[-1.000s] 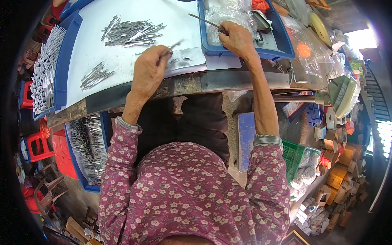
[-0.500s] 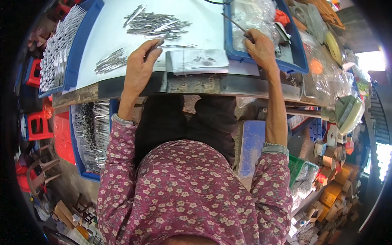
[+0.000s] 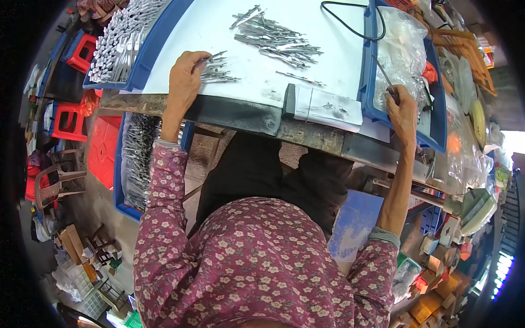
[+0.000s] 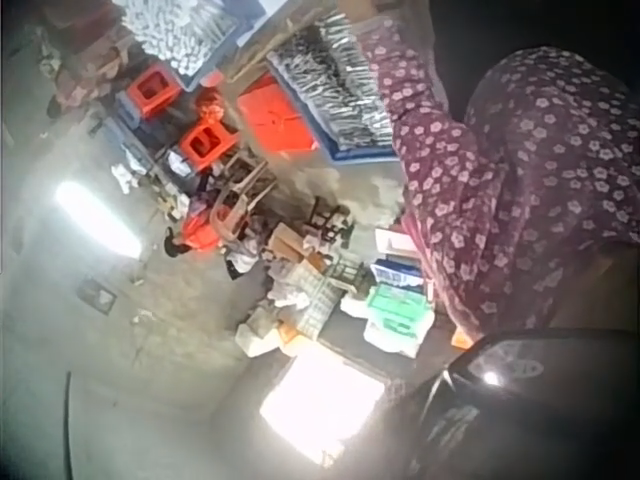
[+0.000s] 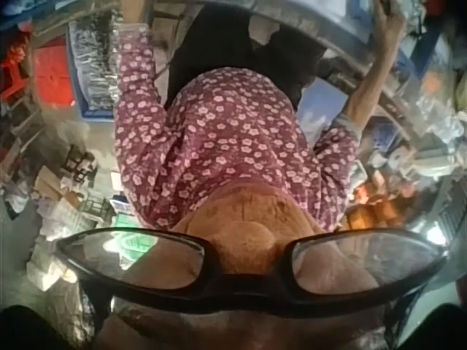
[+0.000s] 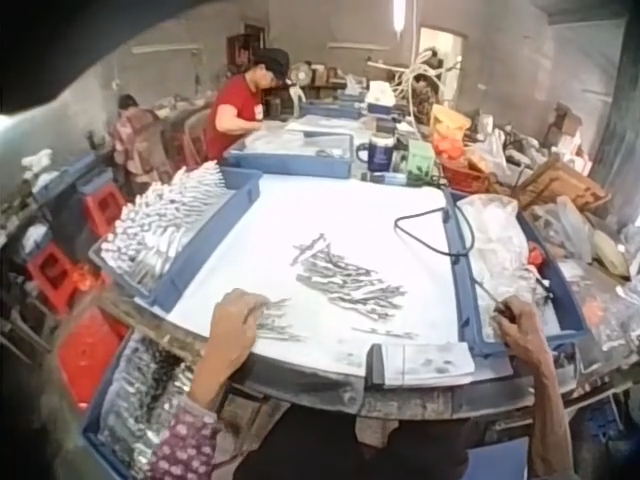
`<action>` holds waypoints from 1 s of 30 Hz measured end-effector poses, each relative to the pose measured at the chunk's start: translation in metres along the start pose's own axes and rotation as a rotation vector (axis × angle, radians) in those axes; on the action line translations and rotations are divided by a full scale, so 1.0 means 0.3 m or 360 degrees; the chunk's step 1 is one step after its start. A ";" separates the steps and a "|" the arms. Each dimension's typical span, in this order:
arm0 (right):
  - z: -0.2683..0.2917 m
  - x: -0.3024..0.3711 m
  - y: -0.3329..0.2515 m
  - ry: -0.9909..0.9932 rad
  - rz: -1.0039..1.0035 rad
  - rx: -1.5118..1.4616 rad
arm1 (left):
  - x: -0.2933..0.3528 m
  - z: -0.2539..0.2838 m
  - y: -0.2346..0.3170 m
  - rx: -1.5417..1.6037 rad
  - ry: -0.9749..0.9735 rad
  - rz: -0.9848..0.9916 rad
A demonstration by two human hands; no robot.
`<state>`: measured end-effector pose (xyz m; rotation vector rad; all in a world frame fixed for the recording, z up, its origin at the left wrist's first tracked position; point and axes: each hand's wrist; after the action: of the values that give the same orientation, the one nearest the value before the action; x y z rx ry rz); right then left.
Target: Assembling small metal components by inserting them into a specialized metal block template using a small tool.
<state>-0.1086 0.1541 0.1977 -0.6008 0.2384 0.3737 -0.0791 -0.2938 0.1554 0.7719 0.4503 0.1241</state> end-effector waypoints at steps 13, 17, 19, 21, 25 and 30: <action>0.018 0.009 0.005 0.0261 0.0036 -0.0328 | 0.027 -0.046 -0.074 -0.0447 0.0104 -0.0319; 0.026 0.018 -0.040 0.0408 0.0028 -0.0383 | 0.035 -0.103 0.042 -0.0120 -0.0007 -0.0377; 0.026 0.015 -0.092 0.0621 0.0134 -0.0413 | 0.036 -0.170 0.100 0.0023 -0.0103 -0.0497; 0.043 0.014 -0.129 0.0711 0.0115 -0.0422 | 0.030 -0.242 0.160 0.0097 -0.0238 -0.0537; 0.036 0.009 -0.189 0.0863 -0.0077 -0.0719 | 0.021 -0.345 0.185 0.0058 -0.0398 -0.0519; -0.005 0.038 -0.193 0.0717 -0.0215 -0.1449 | 0.018 -0.403 0.166 0.0000 -0.0335 -0.0564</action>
<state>-0.0748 0.1122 0.2220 -1.5958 0.4593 0.1943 -0.1241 -0.1788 0.1124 0.6858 0.3802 -0.2850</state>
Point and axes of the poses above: each hand's wrist, its own x-axis away from the middle knuckle, its own z-axis out of the back of the hand, y = z × x, and after that the axes turned 13 degrees about z, right-handed
